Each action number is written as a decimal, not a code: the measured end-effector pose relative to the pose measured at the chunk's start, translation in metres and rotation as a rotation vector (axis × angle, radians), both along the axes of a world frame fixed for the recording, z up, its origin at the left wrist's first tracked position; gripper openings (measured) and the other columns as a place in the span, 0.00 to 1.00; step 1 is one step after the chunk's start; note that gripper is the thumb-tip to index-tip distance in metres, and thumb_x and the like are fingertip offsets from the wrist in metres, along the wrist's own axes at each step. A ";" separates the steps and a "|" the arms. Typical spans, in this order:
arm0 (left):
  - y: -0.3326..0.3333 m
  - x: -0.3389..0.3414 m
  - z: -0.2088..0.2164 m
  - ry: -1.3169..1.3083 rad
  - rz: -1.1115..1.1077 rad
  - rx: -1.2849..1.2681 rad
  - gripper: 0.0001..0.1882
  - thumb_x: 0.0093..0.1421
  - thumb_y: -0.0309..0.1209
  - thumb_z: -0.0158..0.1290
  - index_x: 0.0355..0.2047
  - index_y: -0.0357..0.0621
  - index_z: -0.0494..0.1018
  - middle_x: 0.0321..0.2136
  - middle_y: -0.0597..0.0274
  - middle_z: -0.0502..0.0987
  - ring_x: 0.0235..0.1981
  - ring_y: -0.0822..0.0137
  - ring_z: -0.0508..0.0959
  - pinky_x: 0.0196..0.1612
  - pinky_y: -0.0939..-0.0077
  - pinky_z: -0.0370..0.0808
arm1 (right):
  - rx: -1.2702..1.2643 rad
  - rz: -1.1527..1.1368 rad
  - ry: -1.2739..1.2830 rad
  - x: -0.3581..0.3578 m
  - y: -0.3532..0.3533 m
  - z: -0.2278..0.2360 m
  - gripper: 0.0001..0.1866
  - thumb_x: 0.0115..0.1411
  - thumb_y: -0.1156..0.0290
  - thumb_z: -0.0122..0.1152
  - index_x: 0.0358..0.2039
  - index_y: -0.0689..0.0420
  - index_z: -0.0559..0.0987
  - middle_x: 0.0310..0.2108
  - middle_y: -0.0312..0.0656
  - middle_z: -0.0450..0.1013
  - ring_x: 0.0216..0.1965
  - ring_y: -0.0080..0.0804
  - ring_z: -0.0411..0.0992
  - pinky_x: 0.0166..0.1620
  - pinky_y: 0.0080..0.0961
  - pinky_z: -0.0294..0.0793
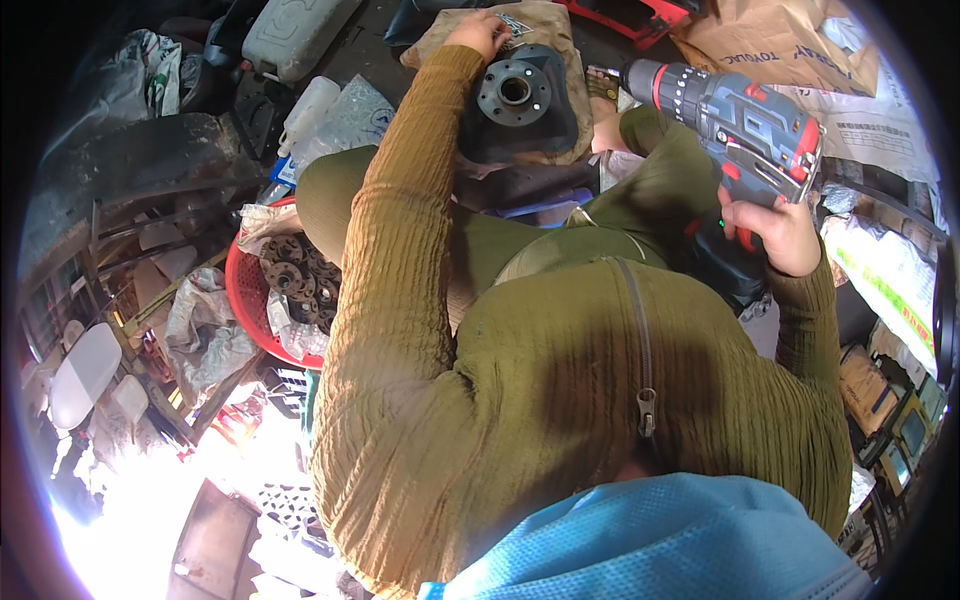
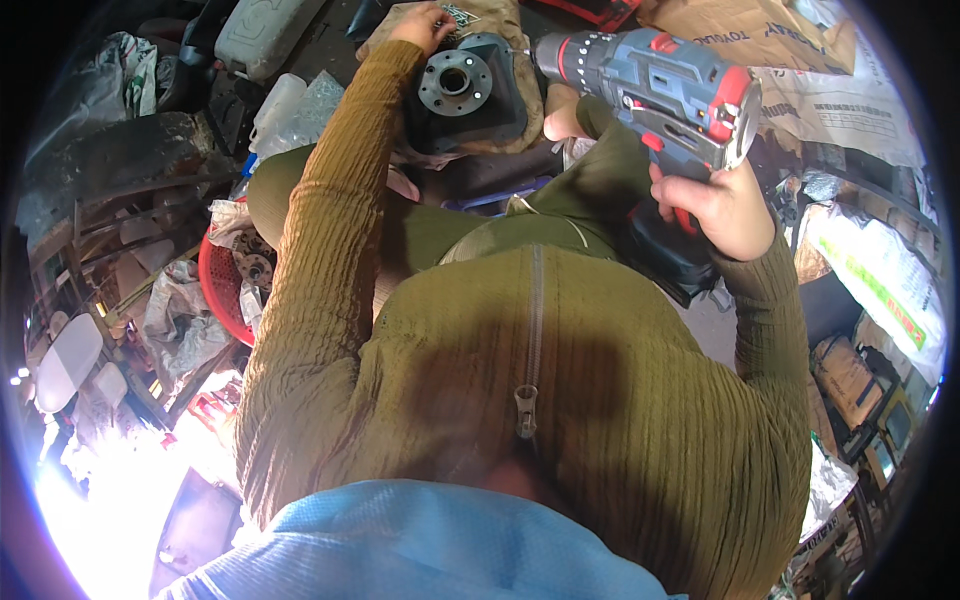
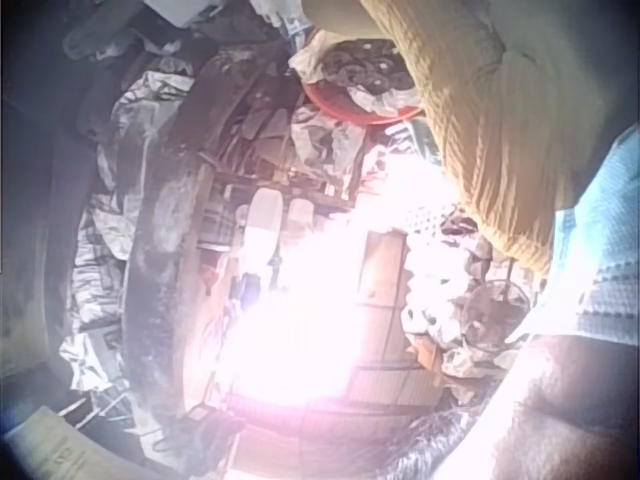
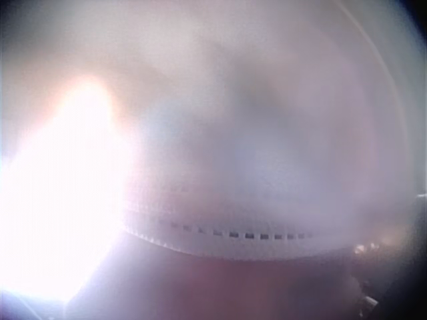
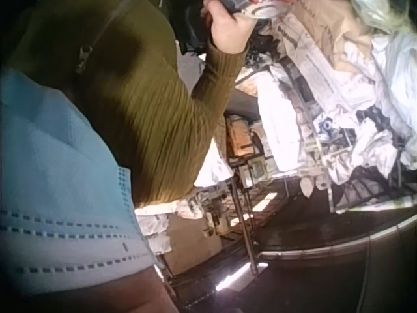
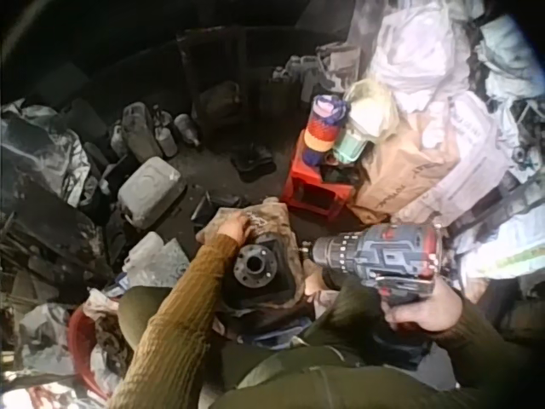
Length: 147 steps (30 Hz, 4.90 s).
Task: The person sits on the floor and uses a cordless drill to fasten screws into a metal part. They repeatedly pick up screws, align the part, and operate the drill to secure the fasteners.
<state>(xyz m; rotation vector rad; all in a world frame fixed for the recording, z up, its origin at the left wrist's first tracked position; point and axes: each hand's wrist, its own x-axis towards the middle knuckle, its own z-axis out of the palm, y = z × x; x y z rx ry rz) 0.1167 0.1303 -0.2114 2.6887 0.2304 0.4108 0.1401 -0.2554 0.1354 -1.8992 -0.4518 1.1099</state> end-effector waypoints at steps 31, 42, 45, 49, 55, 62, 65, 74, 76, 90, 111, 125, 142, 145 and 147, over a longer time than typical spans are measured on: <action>-0.074 -0.065 0.146 -0.130 -0.248 -0.970 0.21 0.54 0.38 0.63 0.46 0.46 0.74 0.43 0.62 0.77 0.44 0.69 0.76 0.48 0.69 0.73 | 0.063 0.021 0.033 -0.003 0.017 0.001 0.08 0.51 0.78 0.57 0.33 0.65 0.75 0.25 0.39 0.73 0.22 0.25 0.72 0.26 0.24 0.73; -0.052 -0.080 0.136 -0.348 -0.242 -0.791 0.12 0.61 0.26 0.53 0.45 0.38 0.74 0.41 0.57 0.77 0.43 0.64 0.77 0.46 0.73 0.73 | -0.034 0.212 0.015 0.012 0.038 0.001 0.06 0.54 0.73 0.57 0.29 0.63 0.74 0.23 0.38 0.71 0.20 0.23 0.70 0.26 0.23 0.72; -0.007 -0.099 0.121 -0.075 0.237 -0.685 0.26 0.52 0.30 0.55 0.53 0.40 0.69 0.53 0.52 0.72 0.60 0.55 0.66 0.60 0.61 0.64 | -0.100 0.263 -0.017 0.019 0.060 -0.008 0.07 0.53 0.72 0.58 0.27 0.63 0.75 0.21 0.37 0.71 0.19 0.21 0.70 0.24 0.21 0.73; -0.023 -0.120 0.066 0.546 0.298 0.191 0.52 0.35 0.53 0.71 0.61 0.54 0.63 0.62 0.60 0.62 0.63 0.57 0.61 0.58 0.40 0.62 | -0.143 0.345 -0.048 0.019 0.096 -0.022 0.06 0.51 0.73 0.58 0.25 0.63 0.75 0.17 0.37 0.70 0.16 0.20 0.70 0.20 0.19 0.72; -0.068 -0.118 0.028 0.248 0.148 -0.132 0.68 0.23 0.64 0.69 0.67 0.64 0.51 0.68 0.70 0.50 0.70 0.61 0.42 0.67 0.40 0.33 | -0.226 0.520 -0.154 0.021 0.142 -0.044 0.08 0.49 0.75 0.57 0.28 0.65 0.73 0.15 0.37 0.69 0.12 0.21 0.68 0.15 0.19 0.69; -0.073 -0.111 0.034 0.204 0.105 -0.148 0.56 0.29 0.66 0.65 0.61 0.63 0.64 0.61 0.70 0.64 0.69 0.65 0.49 0.69 0.45 0.33 | -0.286 0.575 -0.185 0.029 0.171 -0.055 0.28 0.49 0.78 0.53 0.54 0.62 0.66 0.17 0.35 0.67 0.12 0.19 0.66 0.14 0.18 0.67; -0.074 -0.110 0.030 0.138 0.107 -0.153 0.52 0.33 0.64 0.65 0.59 0.61 0.65 0.59 0.69 0.67 0.68 0.65 0.53 0.69 0.47 0.35 | -0.349 0.640 -0.166 0.030 0.187 -0.053 0.28 0.48 0.79 0.52 0.54 0.61 0.67 0.17 0.35 0.67 0.12 0.18 0.65 0.14 0.18 0.67; -0.072 -0.117 0.039 0.072 0.123 -0.184 0.46 0.37 0.60 0.64 0.56 0.57 0.68 0.55 0.70 0.70 0.65 0.69 0.57 0.68 0.49 0.40 | -0.599 0.834 -0.365 0.042 0.222 -0.053 0.25 0.47 0.78 0.52 0.49 0.61 0.70 0.16 0.35 0.65 0.11 0.19 0.64 0.14 0.21 0.65; -0.069 -0.118 0.044 0.111 0.077 -0.264 0.43 0.38 0.52 0.65 0.55 0.52 0.68 0.57 0.64 0.69 0.66 0.63 0.56 0.68 0.47 0.43 | -0.660 0.883 -0.381 0.047 0.227 -0.053 0.24 0.48 0.77 0.53 0.48 0.61 0.69 0.17 0.36 0.66 0.12 0.19 0.64 0.15 0.21 0.66; -0.069 -0.119 0.051 0.110 0.084 -0.307 0.41 0.40 0.49 0.65 0.55 0.49 0.68 0.56 0.62 0.69 0.66 0.61 0.56 0.69 0.50 0.41 | -0.616 0.973 -0.410 0.050 0.236 -0.067 0.24 0.48 0.77 0.55 0.50 0.61 0.68 0.20 0.37 0.68 0.13 0.21 0.64 0.16 0.23 0.66; -0.077 -0.115 0.031 0.106 0.151 -0.126 0.47 0.37 0.60 0.65 0.58 0.59 0.66 0.56 0.70 0.69 0.65 0.69 0.58 0.68 0.51 0.40 | -0.317 0.643 -0.175 0.039 0.198 -0.047 0.18 0.47 0.75 0.57 0.40 0.65 0.74 0.15 0.36 0.68 0.12 0.20 0.67 0.13 0.18 0.66; -0.052 -0.113 0.091 0.634 0.466 0.189 0.48 0.46 0.41 0.62 0.67 0.56 0.52 0.68 0.59 0.48 0.70 0.52 0.42 0.64 0.32 0.34 | -0.289 0.439 -0.183 0.095 0.237 -0.156 0.11 0.44 0.68 0.59 0.15 0.63 0.73 0.15 0.41 0.68 0.14 0.29 0.69 0.17 0.28 0.70; -0.035 -0.078 0.101 -0.244 0.447 -0.498 0.20 0.55 0.36 0.57 0.49 0.49 0.76 0.45 0.60 0.78 0.45 0.59 0.76 0.49 0.70 0.72 | -0.131 0.491 -0.086 0.067 0.190 -0.045 0.09 0.45 0.77 0.57 0.30 0.65 0.74 0.16 0.40 0.70 0.12 0.26 0.69 0.15 0.21 0.70; -0.040 -0.078 0.113 -0.221 0.410 -0.755 0.15 0.56 0.35 0.59 0.42 0.40 0.79 0.33 0.60 0.82 0.33 0.68 0.80 0.38 0.80 0.75 | -0.056 0.440 -0.092 0.055 0.172 -0.027 0.10 0.46 0.77 0.57 0.31 0.64 0.73 0.17 0.39 0.70 0.13 0.25 0.69 0.15 0.22 0.69; -0.045 -0.079 0.119 -0.263 0.453 -0.965 0.12 0.58 0.33 0.59 0.37 0.38 0.80 0.28 0.62 0.82 0.29 0.71 0.80 0.35 0.81 0.75 | -0.076 0.383 -0.117 0.050 0.160 -0.019 0.09 0.49 0.76 0.58 0.32 0.63 0.73 0.19 0.38 0.71 0.15 0.23 0.70 0.18 0.22 0.71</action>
